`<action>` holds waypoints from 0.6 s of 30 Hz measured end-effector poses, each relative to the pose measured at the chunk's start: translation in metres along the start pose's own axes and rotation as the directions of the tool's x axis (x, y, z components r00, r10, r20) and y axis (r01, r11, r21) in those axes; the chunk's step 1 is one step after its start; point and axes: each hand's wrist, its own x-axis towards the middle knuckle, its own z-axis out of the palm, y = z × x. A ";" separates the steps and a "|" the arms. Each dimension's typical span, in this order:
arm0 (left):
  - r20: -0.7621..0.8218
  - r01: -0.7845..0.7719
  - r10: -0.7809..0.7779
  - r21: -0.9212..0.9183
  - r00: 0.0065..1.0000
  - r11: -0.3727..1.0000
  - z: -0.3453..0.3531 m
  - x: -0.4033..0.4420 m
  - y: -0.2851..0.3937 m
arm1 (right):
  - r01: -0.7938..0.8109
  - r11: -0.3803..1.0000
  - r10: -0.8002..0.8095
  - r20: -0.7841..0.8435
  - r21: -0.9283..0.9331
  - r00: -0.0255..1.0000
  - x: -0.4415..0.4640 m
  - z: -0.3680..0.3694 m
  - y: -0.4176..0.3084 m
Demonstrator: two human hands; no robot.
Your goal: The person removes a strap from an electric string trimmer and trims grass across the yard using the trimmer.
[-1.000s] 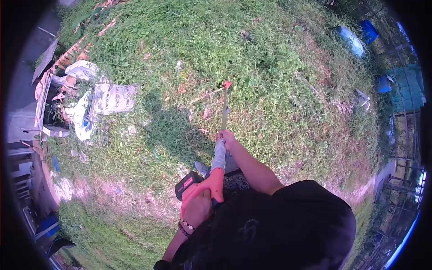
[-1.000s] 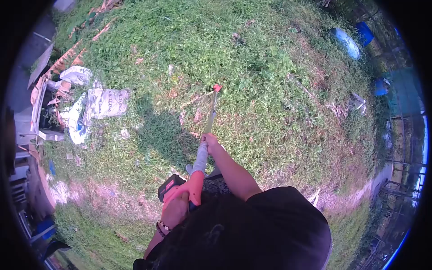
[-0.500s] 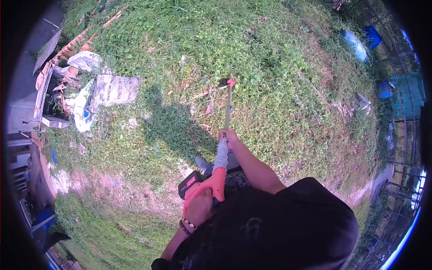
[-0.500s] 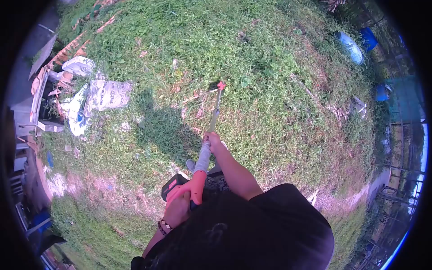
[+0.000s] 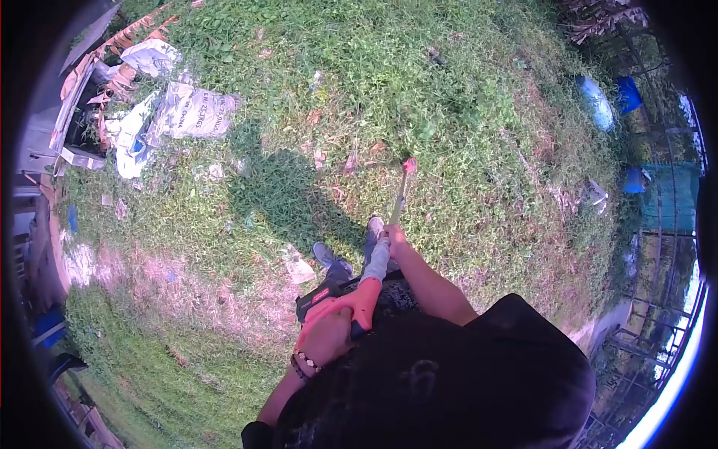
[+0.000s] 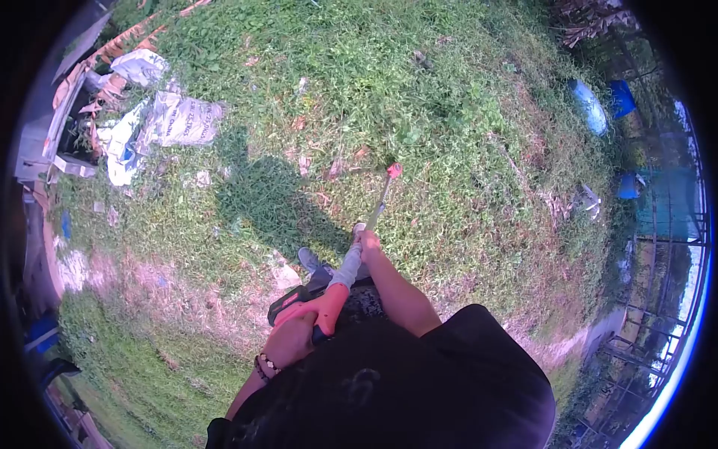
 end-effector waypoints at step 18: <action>0.168 -0.186 0.220 -0.201 0.961 0.962 -0.045 0.034 -0.032 | -0.076 0.991 0.112 -0.387 0.108 0.915 -0.013 -0.074 0.003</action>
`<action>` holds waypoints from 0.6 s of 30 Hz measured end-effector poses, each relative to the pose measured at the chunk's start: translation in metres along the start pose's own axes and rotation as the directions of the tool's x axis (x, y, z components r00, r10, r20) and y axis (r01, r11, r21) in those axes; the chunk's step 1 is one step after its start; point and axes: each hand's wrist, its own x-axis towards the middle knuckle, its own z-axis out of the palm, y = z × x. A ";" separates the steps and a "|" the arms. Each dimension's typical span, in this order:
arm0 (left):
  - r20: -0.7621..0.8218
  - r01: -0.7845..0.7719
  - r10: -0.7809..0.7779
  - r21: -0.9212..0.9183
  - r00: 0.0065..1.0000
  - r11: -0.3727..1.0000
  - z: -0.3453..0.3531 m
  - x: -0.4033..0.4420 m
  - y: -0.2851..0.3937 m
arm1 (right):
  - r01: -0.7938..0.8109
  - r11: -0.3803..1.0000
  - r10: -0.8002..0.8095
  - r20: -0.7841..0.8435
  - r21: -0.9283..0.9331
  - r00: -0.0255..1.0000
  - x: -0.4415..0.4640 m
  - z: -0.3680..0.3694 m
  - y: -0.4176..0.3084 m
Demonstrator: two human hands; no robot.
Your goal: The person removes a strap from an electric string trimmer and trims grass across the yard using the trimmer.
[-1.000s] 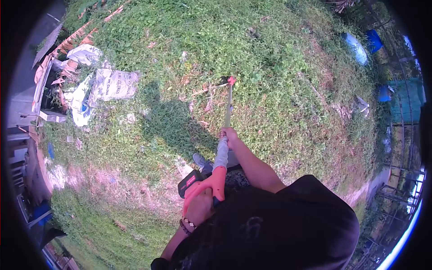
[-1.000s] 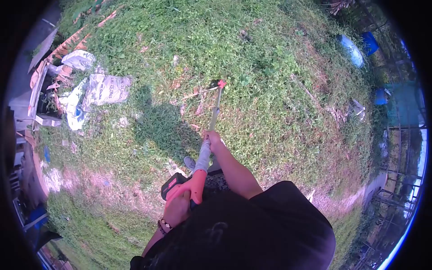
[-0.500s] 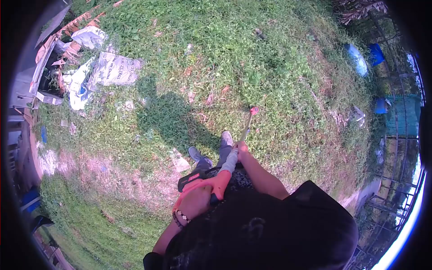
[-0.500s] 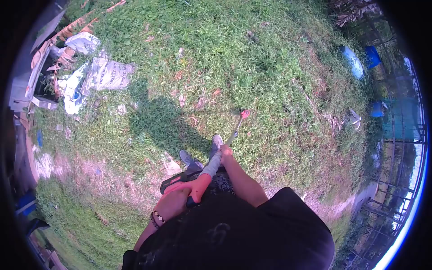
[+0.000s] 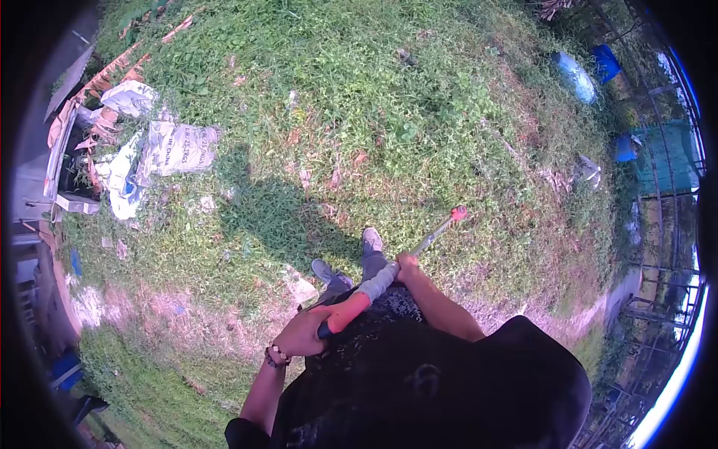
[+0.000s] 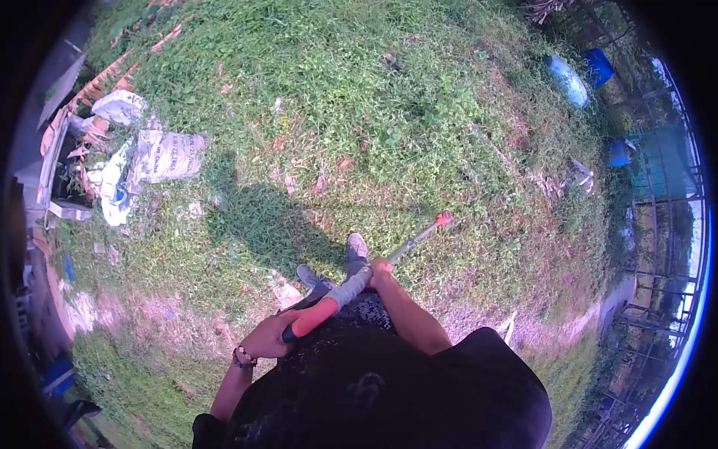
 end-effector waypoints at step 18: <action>-0.535 0.352 -0.368 -0.138 0.760 0.926 0.069 0.028 0.066 | 0.367 0.881 -0.068 0.688 -0.298 0.723 -0.084 0.237 -0.037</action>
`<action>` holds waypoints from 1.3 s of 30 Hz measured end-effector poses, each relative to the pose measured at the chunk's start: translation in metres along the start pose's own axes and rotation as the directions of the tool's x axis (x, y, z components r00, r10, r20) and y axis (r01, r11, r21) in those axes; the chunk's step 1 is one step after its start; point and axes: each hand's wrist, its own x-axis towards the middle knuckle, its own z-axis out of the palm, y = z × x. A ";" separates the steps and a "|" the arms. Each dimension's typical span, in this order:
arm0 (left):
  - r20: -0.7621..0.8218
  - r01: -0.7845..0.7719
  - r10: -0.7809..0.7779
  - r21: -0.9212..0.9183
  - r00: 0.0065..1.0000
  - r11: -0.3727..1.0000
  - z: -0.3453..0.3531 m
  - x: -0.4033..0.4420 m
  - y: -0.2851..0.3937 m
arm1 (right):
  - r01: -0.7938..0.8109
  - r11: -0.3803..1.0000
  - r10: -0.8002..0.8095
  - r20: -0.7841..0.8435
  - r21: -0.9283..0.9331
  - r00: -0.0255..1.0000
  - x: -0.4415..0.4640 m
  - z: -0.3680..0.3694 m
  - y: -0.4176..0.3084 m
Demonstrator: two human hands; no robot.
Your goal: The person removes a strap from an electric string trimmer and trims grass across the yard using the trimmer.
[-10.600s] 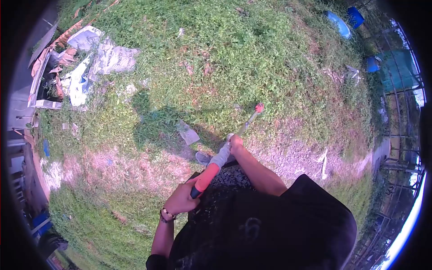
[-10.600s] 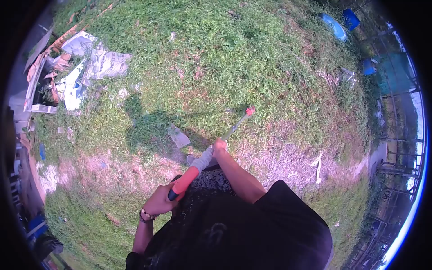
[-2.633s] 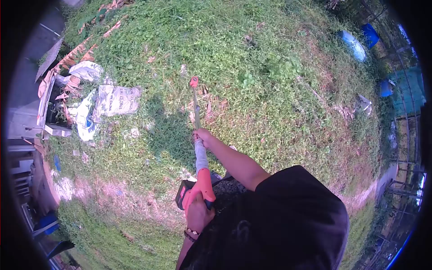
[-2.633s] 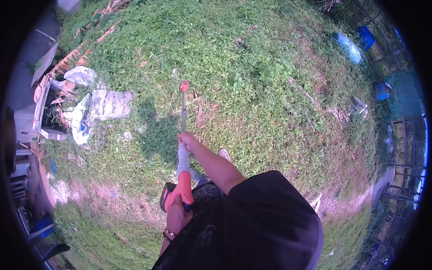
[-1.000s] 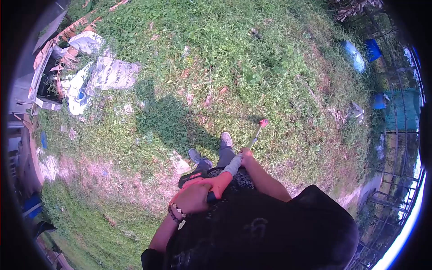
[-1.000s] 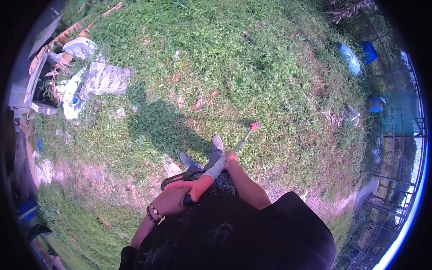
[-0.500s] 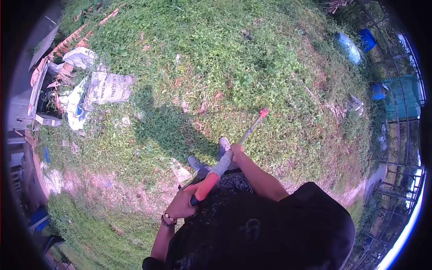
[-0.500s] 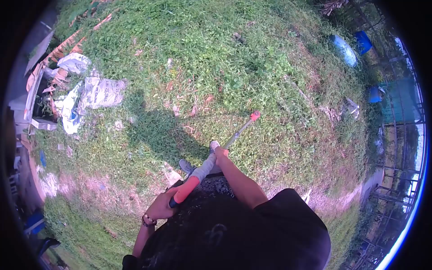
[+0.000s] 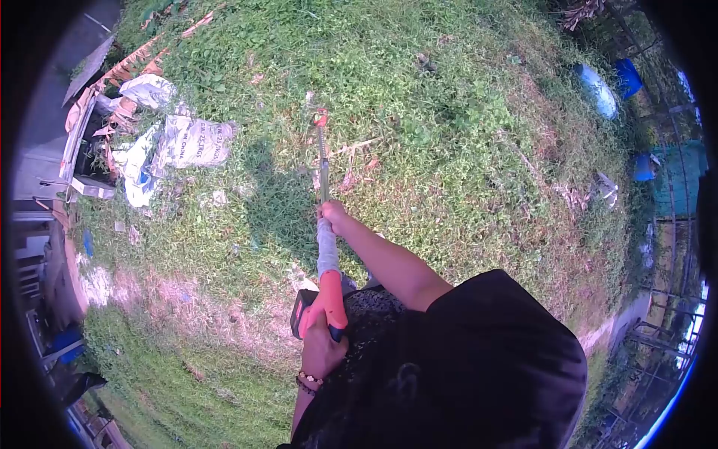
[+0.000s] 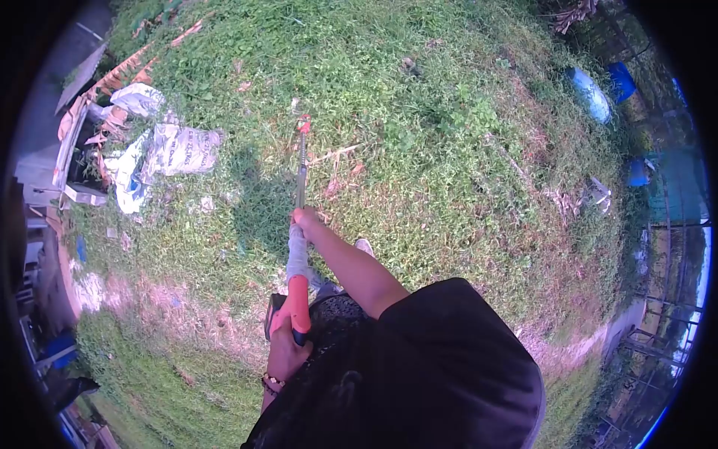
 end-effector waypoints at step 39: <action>0.010 0.081 -0.080 -0.171 0.997 0.982 0.012 -0.001 -0.010 | -0.071 0.997 0.072 -0.209 0.012 0.975 0.010 -0.032 0.046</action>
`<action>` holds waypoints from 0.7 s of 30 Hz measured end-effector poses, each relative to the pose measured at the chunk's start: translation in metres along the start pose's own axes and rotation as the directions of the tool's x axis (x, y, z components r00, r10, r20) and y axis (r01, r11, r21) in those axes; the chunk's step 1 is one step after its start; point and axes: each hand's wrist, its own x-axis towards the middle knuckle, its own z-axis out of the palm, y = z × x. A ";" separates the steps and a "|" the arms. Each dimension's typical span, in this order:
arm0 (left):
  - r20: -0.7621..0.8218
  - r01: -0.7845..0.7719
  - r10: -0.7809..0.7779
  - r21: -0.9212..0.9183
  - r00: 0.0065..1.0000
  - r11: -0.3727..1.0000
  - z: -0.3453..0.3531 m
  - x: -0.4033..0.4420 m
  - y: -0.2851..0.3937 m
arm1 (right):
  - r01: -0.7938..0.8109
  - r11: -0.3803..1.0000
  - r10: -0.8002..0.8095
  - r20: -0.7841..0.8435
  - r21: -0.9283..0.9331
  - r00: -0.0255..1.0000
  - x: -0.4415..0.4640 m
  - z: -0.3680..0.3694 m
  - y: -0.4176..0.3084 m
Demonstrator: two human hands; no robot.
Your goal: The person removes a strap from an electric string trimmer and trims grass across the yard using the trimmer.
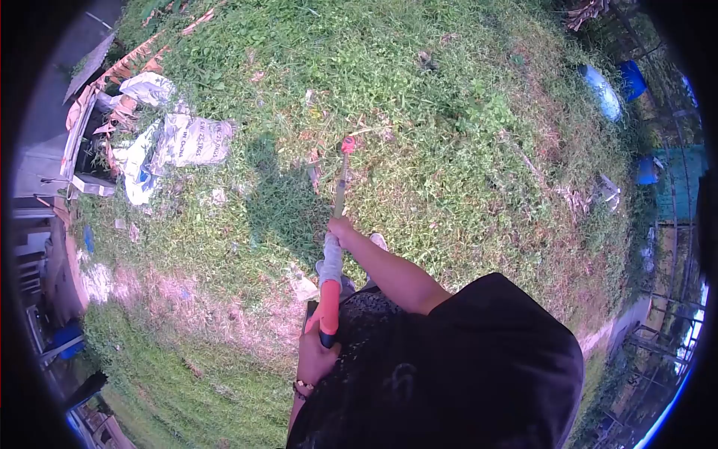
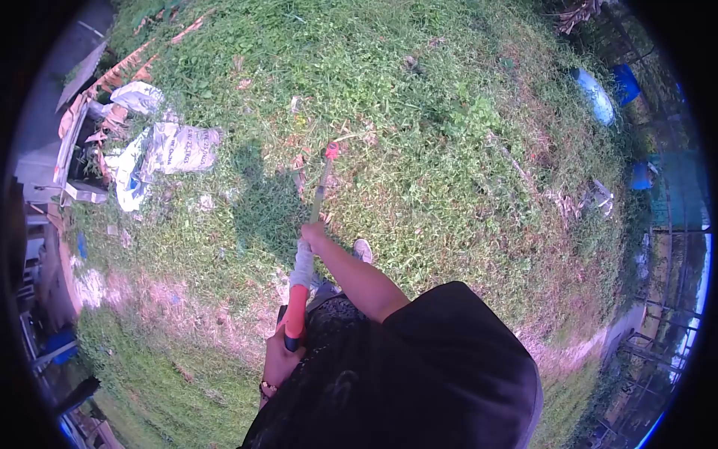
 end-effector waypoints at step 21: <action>0.292 -0.137 0.072 0.210 0.954 0.968 -0.014 0.022 0.080 | -0.038 0.976 0.059 -0.092 0.215 0.994 0.028 -0.124 -0.013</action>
